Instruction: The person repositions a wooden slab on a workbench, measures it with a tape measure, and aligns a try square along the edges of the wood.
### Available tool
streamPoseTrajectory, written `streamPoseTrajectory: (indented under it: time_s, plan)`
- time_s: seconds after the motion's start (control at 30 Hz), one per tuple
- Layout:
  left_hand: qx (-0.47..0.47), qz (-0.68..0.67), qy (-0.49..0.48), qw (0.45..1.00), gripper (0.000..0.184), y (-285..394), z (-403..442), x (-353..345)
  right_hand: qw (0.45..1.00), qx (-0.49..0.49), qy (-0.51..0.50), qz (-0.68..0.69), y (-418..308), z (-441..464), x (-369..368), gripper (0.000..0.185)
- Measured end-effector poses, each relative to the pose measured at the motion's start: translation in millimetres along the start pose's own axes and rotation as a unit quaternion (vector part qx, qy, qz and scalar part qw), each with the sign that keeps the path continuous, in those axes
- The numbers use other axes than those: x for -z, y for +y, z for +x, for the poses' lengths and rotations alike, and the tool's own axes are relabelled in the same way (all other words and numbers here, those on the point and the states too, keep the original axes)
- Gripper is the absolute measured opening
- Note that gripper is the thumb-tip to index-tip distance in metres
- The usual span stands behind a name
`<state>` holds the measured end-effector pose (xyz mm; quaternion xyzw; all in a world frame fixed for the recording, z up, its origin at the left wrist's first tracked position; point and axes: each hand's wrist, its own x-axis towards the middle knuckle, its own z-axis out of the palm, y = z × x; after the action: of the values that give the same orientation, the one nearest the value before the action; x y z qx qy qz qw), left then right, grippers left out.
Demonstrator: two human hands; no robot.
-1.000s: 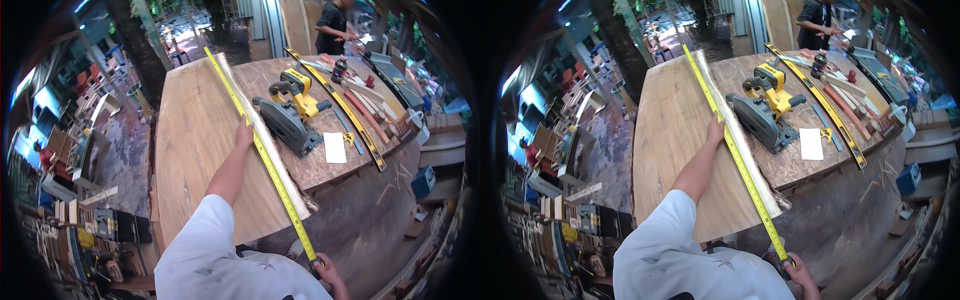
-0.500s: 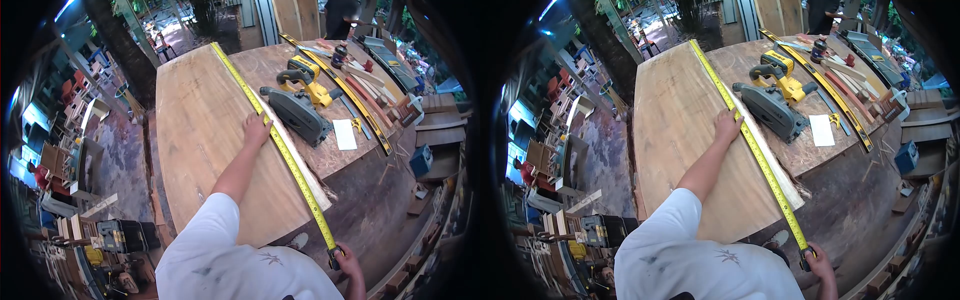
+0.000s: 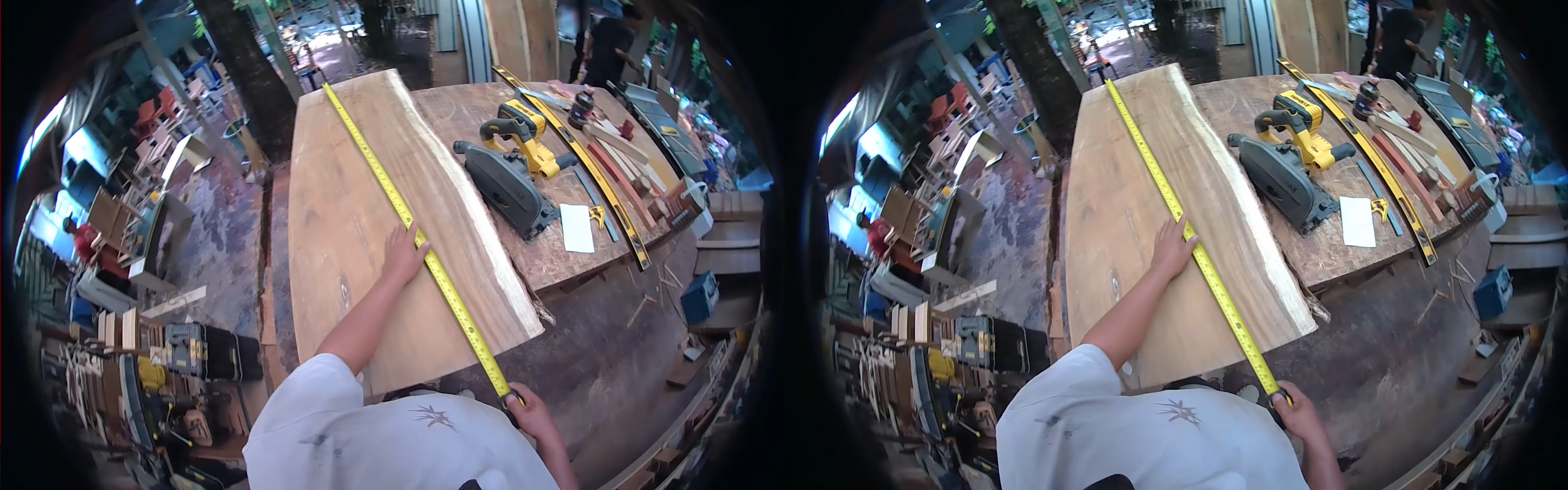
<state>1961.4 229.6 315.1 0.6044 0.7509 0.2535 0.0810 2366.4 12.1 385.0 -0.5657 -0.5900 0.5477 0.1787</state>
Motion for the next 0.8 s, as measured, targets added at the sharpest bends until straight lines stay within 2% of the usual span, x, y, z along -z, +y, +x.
streamPoseTrajectory:
  time_s: [0.07,0.1,0.17,0.23,0.3,0.4,0.5,0.67,0.73,0.8]
  plan:
    - [0.018,0.013,-0.018,1.000,0.069,-2,-44,20,0.998,-0.036,-0.055,0.014,-4,12,-2,0.036]
    - [-0.003,0.013,-0.040,0.999,0.069,-2,-68,29,0.997,-0.033,-0.069,0.013,-1,19,-5,0.036]
    - [-0.005,0.014,-0.071,0.997,0.068,-6,-115,44,0.994,0.040,-0.096,0.038,13,29,-15,0.035]
    - [-0.034,0.062,-0.089,0.994,0.066,-14,-164,56,0.988,0.040,-0.139,0.056,14,33,-25,0.033]
    - [-0.022,0.085,-0.091,0.992,0.065,-25,-206,70,0.980,0.035,-0.165,0.106,27,37,-41,0.033]
    - [-0.011,0.116,-0.081,0.990,0.061,-38,-258,89,0.974,-0.026,-0.165,0.151,20,24,-54,0.032]
    - [-0.009,0.145,-0.072,0.987,0.063,-56,-290,102,0.982,0.032,-0.145,0.116,18,4,-65,0.030]
    - [-0.059,0.138,-0.064,0.987,0.066,-64,-297,105,0.986,0.035,-0.107,0.119,34,-16,-104,0.030]
    - [-0.106,0.112,-0.125,0.980,0.067,-68,-298,118,0.988,0.023,-0.091,0.120,19,-29,-126,0.030]
    - [-0.145,0.089,-0.134,0.976,0.067,-85,-302,128,0.987,0.012,-0.085,0.138,-8,-48,-154,0.028]
